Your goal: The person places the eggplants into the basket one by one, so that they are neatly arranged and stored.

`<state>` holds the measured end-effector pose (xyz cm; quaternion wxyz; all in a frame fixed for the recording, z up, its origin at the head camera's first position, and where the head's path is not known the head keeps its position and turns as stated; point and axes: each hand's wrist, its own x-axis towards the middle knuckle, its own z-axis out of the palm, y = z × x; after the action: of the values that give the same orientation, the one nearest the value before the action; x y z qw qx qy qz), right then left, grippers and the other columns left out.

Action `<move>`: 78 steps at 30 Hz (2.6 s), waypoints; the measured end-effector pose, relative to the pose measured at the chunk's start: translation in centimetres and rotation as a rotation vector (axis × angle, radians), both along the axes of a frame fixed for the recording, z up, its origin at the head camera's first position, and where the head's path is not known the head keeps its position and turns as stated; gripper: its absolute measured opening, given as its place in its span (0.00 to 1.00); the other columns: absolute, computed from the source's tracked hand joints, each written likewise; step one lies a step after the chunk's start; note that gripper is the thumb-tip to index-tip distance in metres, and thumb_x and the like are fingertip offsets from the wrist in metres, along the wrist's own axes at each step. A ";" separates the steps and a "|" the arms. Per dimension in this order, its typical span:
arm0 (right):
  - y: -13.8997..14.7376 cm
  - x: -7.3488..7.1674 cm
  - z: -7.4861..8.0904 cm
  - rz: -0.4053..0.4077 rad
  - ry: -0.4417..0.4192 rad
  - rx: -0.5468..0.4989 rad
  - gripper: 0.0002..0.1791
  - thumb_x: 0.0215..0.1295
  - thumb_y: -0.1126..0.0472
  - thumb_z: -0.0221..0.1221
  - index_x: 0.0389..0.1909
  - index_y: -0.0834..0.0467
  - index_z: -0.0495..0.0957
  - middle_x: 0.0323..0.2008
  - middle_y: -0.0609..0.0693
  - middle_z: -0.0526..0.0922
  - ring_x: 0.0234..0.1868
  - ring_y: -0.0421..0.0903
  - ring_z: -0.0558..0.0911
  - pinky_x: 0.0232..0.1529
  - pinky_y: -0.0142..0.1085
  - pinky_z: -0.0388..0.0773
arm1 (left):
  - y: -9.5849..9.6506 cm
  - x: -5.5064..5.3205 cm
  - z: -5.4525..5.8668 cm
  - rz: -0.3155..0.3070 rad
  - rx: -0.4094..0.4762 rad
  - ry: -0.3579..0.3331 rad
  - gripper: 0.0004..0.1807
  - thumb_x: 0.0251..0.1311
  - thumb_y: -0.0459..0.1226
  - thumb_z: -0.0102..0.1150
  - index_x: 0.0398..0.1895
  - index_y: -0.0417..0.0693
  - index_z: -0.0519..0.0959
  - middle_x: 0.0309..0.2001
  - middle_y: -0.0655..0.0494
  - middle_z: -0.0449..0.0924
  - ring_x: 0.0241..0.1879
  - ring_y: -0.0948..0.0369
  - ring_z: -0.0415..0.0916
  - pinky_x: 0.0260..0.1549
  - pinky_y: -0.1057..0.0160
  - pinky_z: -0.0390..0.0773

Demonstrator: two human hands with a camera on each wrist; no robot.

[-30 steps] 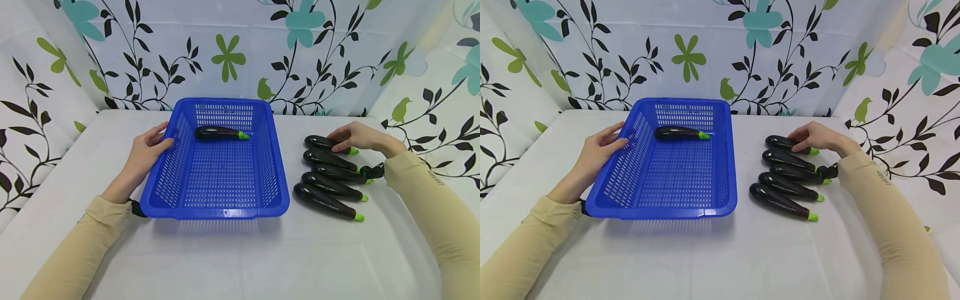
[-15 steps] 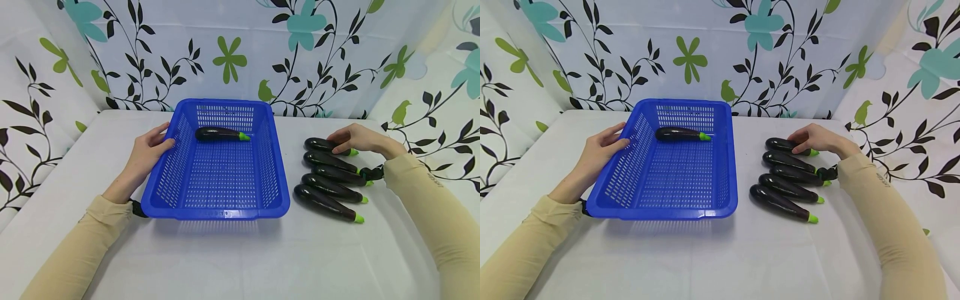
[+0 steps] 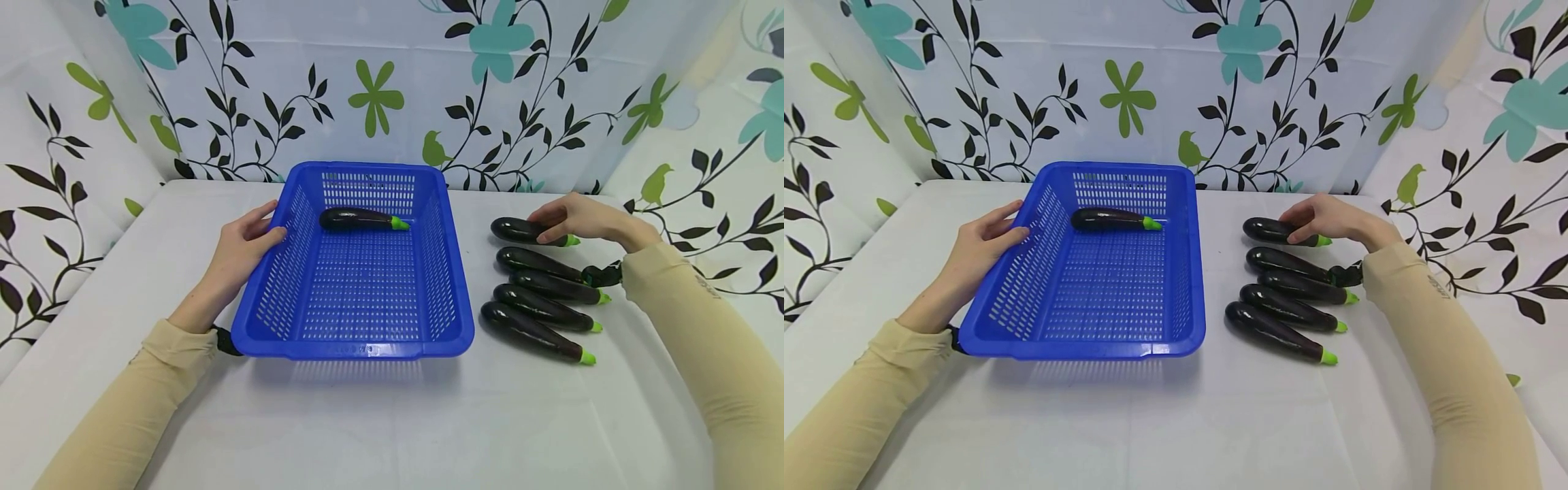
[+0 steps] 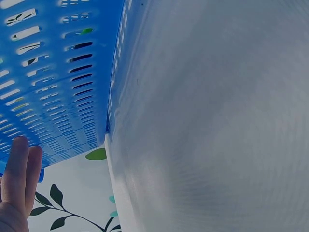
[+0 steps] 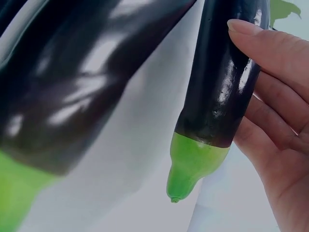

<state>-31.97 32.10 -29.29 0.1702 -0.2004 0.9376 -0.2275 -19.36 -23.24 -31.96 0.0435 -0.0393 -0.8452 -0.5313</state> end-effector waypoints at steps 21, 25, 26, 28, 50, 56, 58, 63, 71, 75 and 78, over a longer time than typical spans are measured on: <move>-3.8 -0.6 2.7 0.022 -0.030 -0.033 0.30 0.64 0.57 0.67 0.65 0.61 0.74 0.60 0.60 0.80 0.61 0.56 0.79 0.63 0.55 0.71 | 0.1 0.1 -0.1 0.003 -0.014 0.004 0.35 0.73 0.47 0.51 0.79 0.52 0.55 0.68 0.37 0.70 0.55 0.54 0.76 0.38 0.81 0.75; -4.3 -0.8 3.3 0.020 -0.023 -0.034 0.30 0.64 0.57 0.67 0.66 0.61 0.74 0.59 0.60 0.81 0.58 0.55 0.80 0.63 0.55 0.70 | 0.1 0.1 0.0 0.005 -0.010 -0.002 0.35 0.73 0.47 0.51 0.79 0.52 0.55 0.68 0.37 0.70 0.57 0.50 0.76 0.38 0.81 0.75; -4.5 -0.8 3.5 0.023 -0.020 -0.037 0.30 0.64 0.57 0.67 0.66 0.61 0.74 0.59 0.61 0.81 0.58 0.55 0.80 0.63 0.56 0.70 | 0.1 0.1 0.0 0.006 -0.009 -0.003 0.35 0.73 0.47 0.51 0.79 0.52 0.55 0.68 0.37 0.70 0.58 0.48 0.75 0.38 0.81 0.75; -4.8 -0.9 3.9 0.022 -0.014 -0.035 0.30 0.64 0.57 0.67 0.66 0.61 0.74 0.58 0.60 0.82 0.58 0.55 0.81 0.63 0.55 0.70 | 0.1 0.0 0.0 0.006 -0.007 -0.006 0.35 0.73 0.47 0.51 0.79 0.52 0.55 0.68 0.37 0.69 0.59 0.45 0.74 0.38 0.81 0.75; -10.1 -0.7 7.8 0.103 0.045 -0.041 0.28 0.66 0.56 0.65 0.66 0.59 0.74 0.57 0.59 0.82 0.59 0.54 0.80 0.66 0.54 0.68 | 0.2 0.1 0.2 0.001 0.008 -0.008 0.35 0.73 0.46 0.51 0.79 0.51 0.55 0.69 0.38 0.69 0.62 0.43 0.73 0.40 0.81 0.74; -12.6 -0.9 8.6 0.161 0.046 -0.050 0.25 0.67 0.57 0.64 0.65 0.57 0.75 0.56 0.55 0.84 0.57 0.51 0.81 0.67 0.52 0.68 | 0.2 0.1 0.2 0.001 0.007 -0.009 0.35 0.73 0.46 0.51 0.79 0.51 0.54 0.69 0.38 0.69 0.63 0.43 0.72 0.40 0.82 0.74; -13.6 -0.8 8.9 0.187 0.042 -0.058 0.25 0.67 0.58 0.64 0.64 0.57 0.76 0.55 0.55 0.84 0.56 0.50 0.82 0.66 0.51 0.68 | 0.2 0.1 0.2 0.002 0.007 -0.008 0.35 0.73 0.46 0.51 0.79 0.51 0.54 0.69 0.38 0.69 0.63 0.43 0.72 0.40 0.82 0.74; -16.0 -0.4 9.7 0.239 0.041 -0.055 0.24 0.68 0.59 0.63 0.64 0.57 0.76 0.53 0.54 0.85 0.55 0.49 0.83 0.65 0.49 0.70 | 0.2 0.1 0.1 0.005 0.004 -0.009 0.35 0.73 0.47 0.51 0.79 0.51 0.54 0.69 0.38 0.69 0.63 0.43 0.72 0.40 0.82 0.74; -18.9 -0.4 9.9 0.290 0.045 -0.070 0.24 0.68 0.59 0.63 0.64 0.57 0.76 0.55 0.53 0.84 0.57 0.48 0.81 0.66 0.46 0.69 | 0.3 0.1 0.2 0.002 -0.003 -0.006 0.35 0.73 0.47 0.51 0.79 0.51 0.54 0.69 0.38 0.69 0.63 0.44 0.72 0.41 0.82 0.73; -20.0 -0.5 9.8 0.315 0.033 -0.069 0.25 0.68 0.58 0.63 0.65 0.57 0.76 0.56 0.52 0.84 0.57 0.46 0.81 0.65 0.44 0.70 | 0.3 0.2 0.2 0.002 -0.006 -0.003 0.35 0.73 0.47 0.51 0.79 0.50 0.54 0.69 0.38 0.69 0.63 0.43 0.72 0.41 0.82 0.73; -20.8 -0.5 9.6 0.333 0.033 -0.064 0.24 0.68 0.58 0.63 0.64 0.57 0.76 0.55 0.51 0.84 0.56 0.45 0.81 0.64 0.44 0.72 | 0.3 0.3 0.3 0.001 -0.004 0.000 0.35 0.73 0.47 0.51 0.79 0.50 0.54 0.69 0.38 0.69 0.63 0.43 0.72 0.41 0.82 0.73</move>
<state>-32.51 11.33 -19.69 0.1839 -0.3619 0.8864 -0.2225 -19.10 -22.91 -31.69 0.0437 -0.0389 -0.8463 -0.5294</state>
